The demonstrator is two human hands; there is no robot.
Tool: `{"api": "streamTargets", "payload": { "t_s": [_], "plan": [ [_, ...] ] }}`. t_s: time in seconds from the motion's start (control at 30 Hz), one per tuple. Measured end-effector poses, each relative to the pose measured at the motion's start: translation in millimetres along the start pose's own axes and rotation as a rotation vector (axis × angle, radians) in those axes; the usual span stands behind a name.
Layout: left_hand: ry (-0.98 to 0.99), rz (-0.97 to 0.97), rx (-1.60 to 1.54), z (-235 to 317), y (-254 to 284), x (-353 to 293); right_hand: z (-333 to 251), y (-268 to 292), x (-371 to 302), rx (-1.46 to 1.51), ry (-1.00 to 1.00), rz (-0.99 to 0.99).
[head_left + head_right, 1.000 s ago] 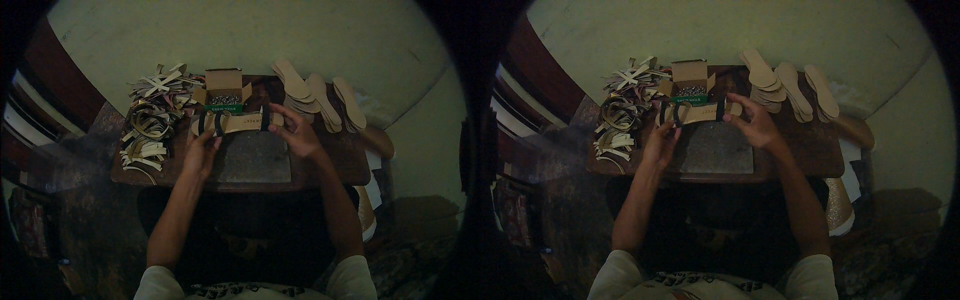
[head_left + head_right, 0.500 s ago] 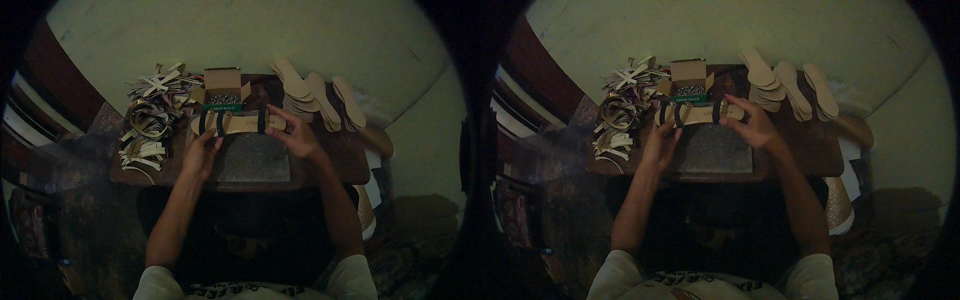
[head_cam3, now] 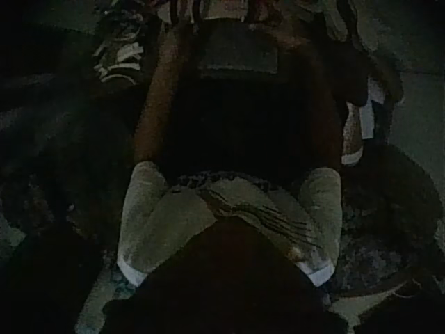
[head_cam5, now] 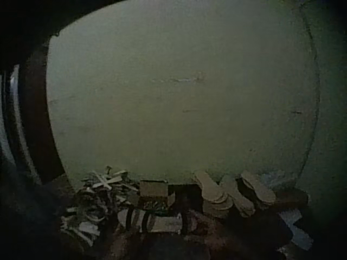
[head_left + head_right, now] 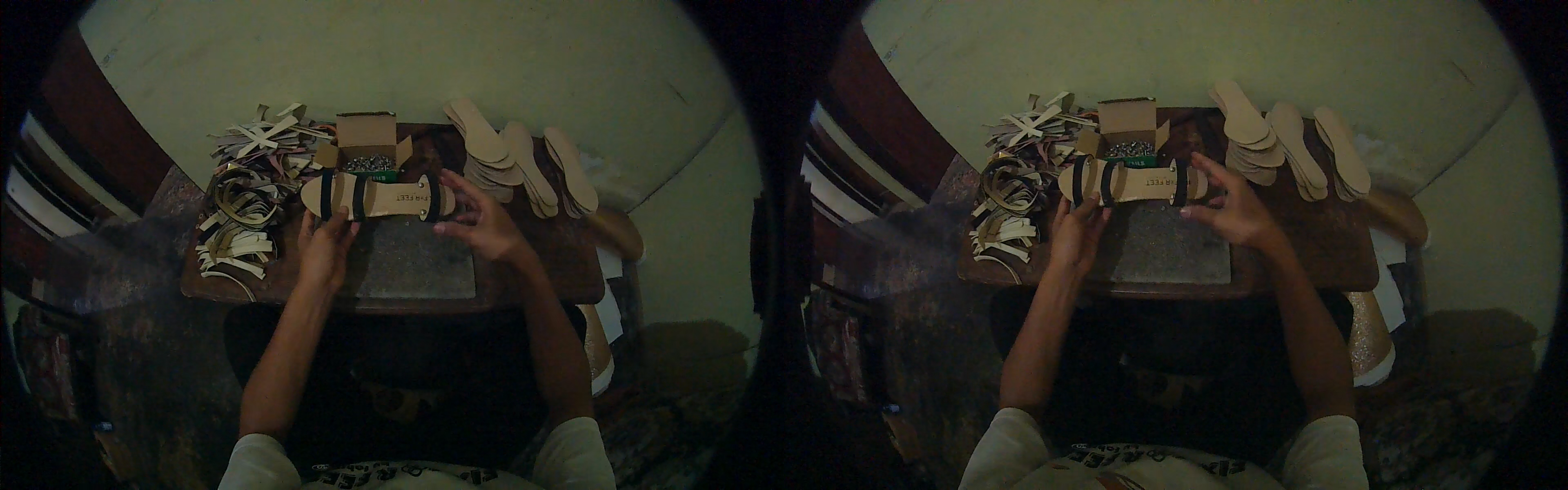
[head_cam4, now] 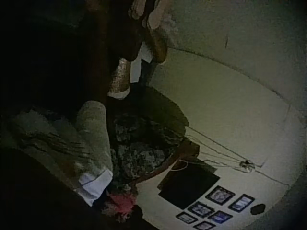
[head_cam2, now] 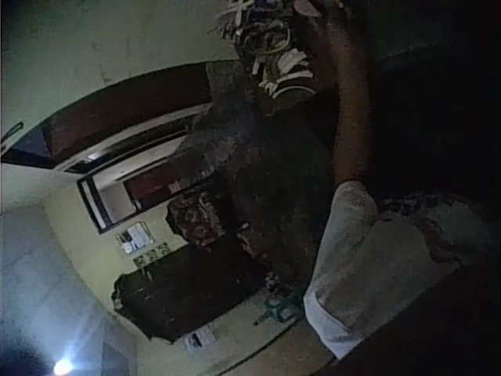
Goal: The person assembles a sandal by attaching black straps to a beige sole using small metal fasteners. They pick up a sole, place a strap across it, and secure it with fasteners, repeating the process for multiple straps.
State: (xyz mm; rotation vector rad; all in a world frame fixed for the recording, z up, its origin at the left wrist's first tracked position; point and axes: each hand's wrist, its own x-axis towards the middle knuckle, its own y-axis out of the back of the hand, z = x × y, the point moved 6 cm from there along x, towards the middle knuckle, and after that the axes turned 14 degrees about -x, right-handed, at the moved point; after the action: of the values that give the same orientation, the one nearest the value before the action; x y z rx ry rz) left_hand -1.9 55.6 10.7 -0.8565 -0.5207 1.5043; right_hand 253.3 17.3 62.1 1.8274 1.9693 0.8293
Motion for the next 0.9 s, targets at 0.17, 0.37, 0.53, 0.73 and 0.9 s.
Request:
{"api": "streamTargets", "payload": {
  "t_s": [0.17,0.37,0.53,0.73,0.9],
  "plan": [
    [-0.036,0.004,0.02,2,-1,-2,-3,3,0,-0.005,-0.012,-0.001],
    [-0.11,0.028,-0.003,4,12,8,-1,4,1,0.055,-0.067,0.025],
    [-0.108,0.047,-0.029,5,11,6,-3,1,0,0.048,-0.071,0.03],
    [-0.122,0.021,0.002,5,5,4,7,-4,2,0.084,-0.136,0.063],
    [-0.135,0.038,0.022,6,6,3,2,-2,3,0.02,-0.113,0.122]
  ]
}}
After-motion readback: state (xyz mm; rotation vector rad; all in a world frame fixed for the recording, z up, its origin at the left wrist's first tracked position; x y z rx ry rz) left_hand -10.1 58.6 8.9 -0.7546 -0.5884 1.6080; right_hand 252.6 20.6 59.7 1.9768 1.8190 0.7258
